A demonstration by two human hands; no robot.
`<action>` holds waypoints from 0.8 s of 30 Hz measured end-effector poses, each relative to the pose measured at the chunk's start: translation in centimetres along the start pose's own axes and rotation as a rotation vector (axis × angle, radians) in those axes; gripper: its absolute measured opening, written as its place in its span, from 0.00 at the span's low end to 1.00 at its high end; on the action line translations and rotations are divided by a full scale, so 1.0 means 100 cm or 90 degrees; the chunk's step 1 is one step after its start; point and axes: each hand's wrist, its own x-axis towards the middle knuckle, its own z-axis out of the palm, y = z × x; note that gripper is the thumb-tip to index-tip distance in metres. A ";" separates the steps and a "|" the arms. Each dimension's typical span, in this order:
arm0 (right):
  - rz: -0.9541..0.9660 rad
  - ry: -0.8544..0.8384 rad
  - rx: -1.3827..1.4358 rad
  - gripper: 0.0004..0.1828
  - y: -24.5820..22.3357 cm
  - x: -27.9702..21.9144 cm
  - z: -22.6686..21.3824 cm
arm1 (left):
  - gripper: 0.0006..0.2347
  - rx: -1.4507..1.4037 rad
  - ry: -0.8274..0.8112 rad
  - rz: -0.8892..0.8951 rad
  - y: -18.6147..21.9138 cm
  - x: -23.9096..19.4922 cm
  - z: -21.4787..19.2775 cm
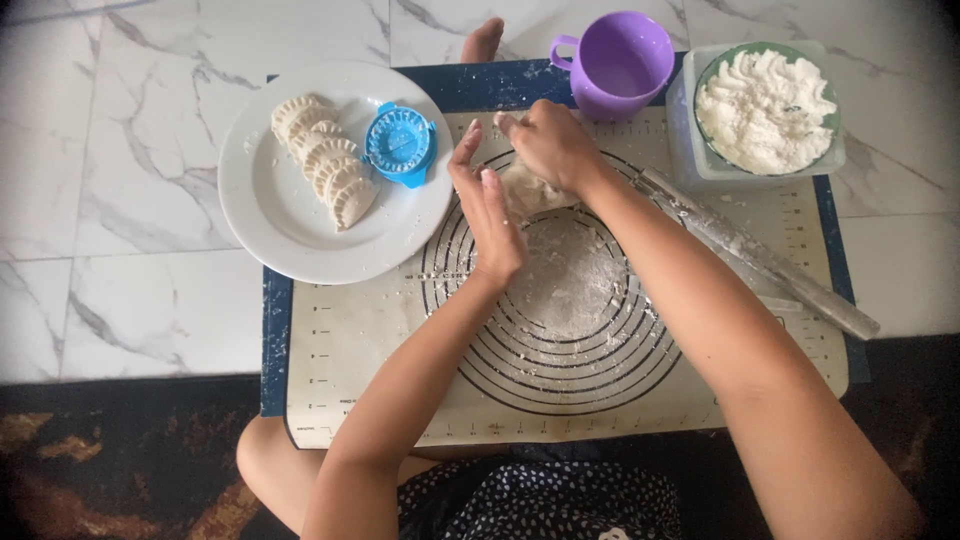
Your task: Kneading, rolling, and shaping dough on a silicone mat to prepare dumplings.
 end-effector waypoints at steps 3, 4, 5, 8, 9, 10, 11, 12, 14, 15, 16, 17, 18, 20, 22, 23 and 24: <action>0.040 0.003 -0.003 0.32 -0.008 -0.012 -0.009 | 0.28 0.014 0.012 -0.011 -0.002 -0.001 -0.008; 0.042 0.005 -0.001 0.32 0.007 -0.010 0.000 | 0.28 0.014 0.010 -0.011 -0.005 -0.001 -0.010; -0.030 0.074 0.000 0.35 0.022 -0.006 0.007 | 0.27 -0.005 0.031 -0.005 -0.009 0.000 -0.011; -0.193 0.188 -0.010 0.33 0.019 -0.040 0.010 | 0.25 -0.042 0.061 0.004 -0.008 0.005 -0.016; -0.285 0.226 -0.021 0.29 0.011 -0.059 0.007 | 0.24 -0.056 0.074 0.004 -0.007 0.006 -0.016; -0.284 0.227 -0.024 0.29 -0.004 -0.083 0.001 | 0.24 -0.059 0.073 0.003 -0.005 0.004 -0.017; -0.307 0.232 -0.083 0.23 -0.021 -0.106 -0.004 | 0.24 -0.055 0.070 -0.003 -0.004 0.001 -0.018; -0.330 0.236 -0.142 0.19 -0.037 -0.129 -0.010 | 0.24 -0.050 0.067 -0.009 -0.002 0.000 -0.020; -0.340 0.251 -0.195 0.16 -0.023 -0.145 -0.008 | 0.19 0.062 0.063 0.041 -0.034 -0.020 -0.006; -0.350 0.265 -0.245 0.14 -0.017 -0.153 -0.006 | 0.16 0.177 0.061 0.092 -0.050 -0.031 0.001; -0.349 0.264 -0.249 0.14 -0.012 -0.152 -0.008 | 0.16 0.174 0.061 0.091 -0.033 -0.032 0.000; -0.335 0.225 -0.255 0.12 -0.008 -0.149 -0.009 | 0.16 0.091 0.063 0.031 -0.016 -0.032 -0.002; -0.321 0.187 -0.262 0.14 -0.004 -0.147 -0.010 | 0.18 0.008 0.065 -0.028 0.001 -0.032 -0.004; -0.293 0.147 -0.304 0.15 -0.010 -0.135 -0.012 | 0.18 -0.007 0.075 -0.027 0.006 -0.032 -0.006; -0.265 0.108 -0.344 0.17 -0.009 -0.120 -0.008 | 0.19 -0.020 0.084 -0.025 0.008 -0.030 -0.007; -0.270 0.092 -0.352 0.18 -0.005 -0.111 -0.004 | 0.19 -0.042 0.097 -0.032 0.006 -0.029 -0.006; -0.276 0.075 -0.359 0.19 -0.002 -0.102 0.001 | 0.20 -0.063 0.109 -0.039 0.005 -0.028 -0.006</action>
